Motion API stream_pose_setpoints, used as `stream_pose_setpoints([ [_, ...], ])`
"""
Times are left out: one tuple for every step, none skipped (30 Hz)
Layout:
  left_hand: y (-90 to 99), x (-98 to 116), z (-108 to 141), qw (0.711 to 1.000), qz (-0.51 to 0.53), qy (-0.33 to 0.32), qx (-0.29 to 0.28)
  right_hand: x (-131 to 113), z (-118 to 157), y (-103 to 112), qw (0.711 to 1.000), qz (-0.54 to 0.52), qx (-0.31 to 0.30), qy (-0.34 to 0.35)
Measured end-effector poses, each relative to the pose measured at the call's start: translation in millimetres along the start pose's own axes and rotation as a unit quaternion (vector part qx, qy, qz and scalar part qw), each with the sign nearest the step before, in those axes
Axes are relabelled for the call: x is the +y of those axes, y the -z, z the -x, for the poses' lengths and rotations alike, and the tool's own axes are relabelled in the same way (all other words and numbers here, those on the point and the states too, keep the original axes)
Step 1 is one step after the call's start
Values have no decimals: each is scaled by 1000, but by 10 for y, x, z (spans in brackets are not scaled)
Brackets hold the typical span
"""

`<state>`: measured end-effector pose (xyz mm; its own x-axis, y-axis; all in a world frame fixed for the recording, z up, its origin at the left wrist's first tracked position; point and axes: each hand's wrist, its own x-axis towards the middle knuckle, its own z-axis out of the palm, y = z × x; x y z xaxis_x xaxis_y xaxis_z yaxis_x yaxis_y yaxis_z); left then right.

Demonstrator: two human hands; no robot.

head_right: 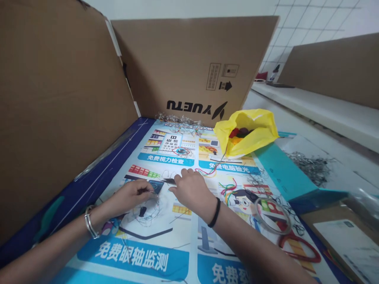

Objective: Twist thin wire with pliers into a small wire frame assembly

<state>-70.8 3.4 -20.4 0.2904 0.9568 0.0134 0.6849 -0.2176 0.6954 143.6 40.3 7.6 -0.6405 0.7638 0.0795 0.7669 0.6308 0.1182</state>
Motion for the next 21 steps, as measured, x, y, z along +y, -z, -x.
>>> stream_pose_setpoints([
  [7,5,3,1000,3,0,-1,-8,-19,-11,1000,2,-1,0],
  [14,10,4,1000,5,2,-3,-12,-32,-24,1000,3,-2,1],
  [21,16,5,1000,9,5,-6,-13,-39,-36,1000,4,-2,2],
  [27,20,6,1000,13,8,-12,-13,-43,-48,1000,3,-2,3],
  [34,24,6,1000,16,10,-18,-12,-45,-59,1000,2,-1,5],
  [41,26,5,999,21,12,-26,-11,-46,-68,1000,1,0,7],
  [49,27,5,999,26,13,-33,-12,-47,-77,1000,0,1,9],
  [58,26,5,999,30,15,-40,-14,-49,-85,1000,-1,2,11],
  [69,24,5,998,34,15,-46,-18,-51,-92,1000,-2,5,12],
  [84,22,7,998,37,15,-53,-22,-53,-100,1000,-2,9,15],
  [102,21,9,997,40,15,-59,-27,-56,-108,1000,-2,13,17],
  [123,22,12,997,43,14,-67,-32,-58,-116,1000,-1,17,20],
  [148,25,16,996,47,13,-76,-37,-60,-124,1000,0,20,21],
  [174,30,21,995,51,13,-85,-40,-62,-131,1000,1,20,22],
  [201,39,27,994,57,14,-93,-42,-63,-137,1000,3,18,23],
  [226,48,32,993,63,16,-100,-43,-64,-142,1000,5,15,22],
  [249,59,37,992,69,19,-106,-43,-65,-146,1000,6,12,21],
  [268,70,40,991,73,21,-111,-43,-65,-149,1000,8,8,20],
  [282,80,41,990,76,23,-114,-43,-66,-151,1000,11,4,18],
  [293,89,41,990,77,25,-118,-43,-66,-154,1000,13,1,16],
  [301,96,39,989,78,28,-121,-43,-66,-157,1000,16,-1,15],
])
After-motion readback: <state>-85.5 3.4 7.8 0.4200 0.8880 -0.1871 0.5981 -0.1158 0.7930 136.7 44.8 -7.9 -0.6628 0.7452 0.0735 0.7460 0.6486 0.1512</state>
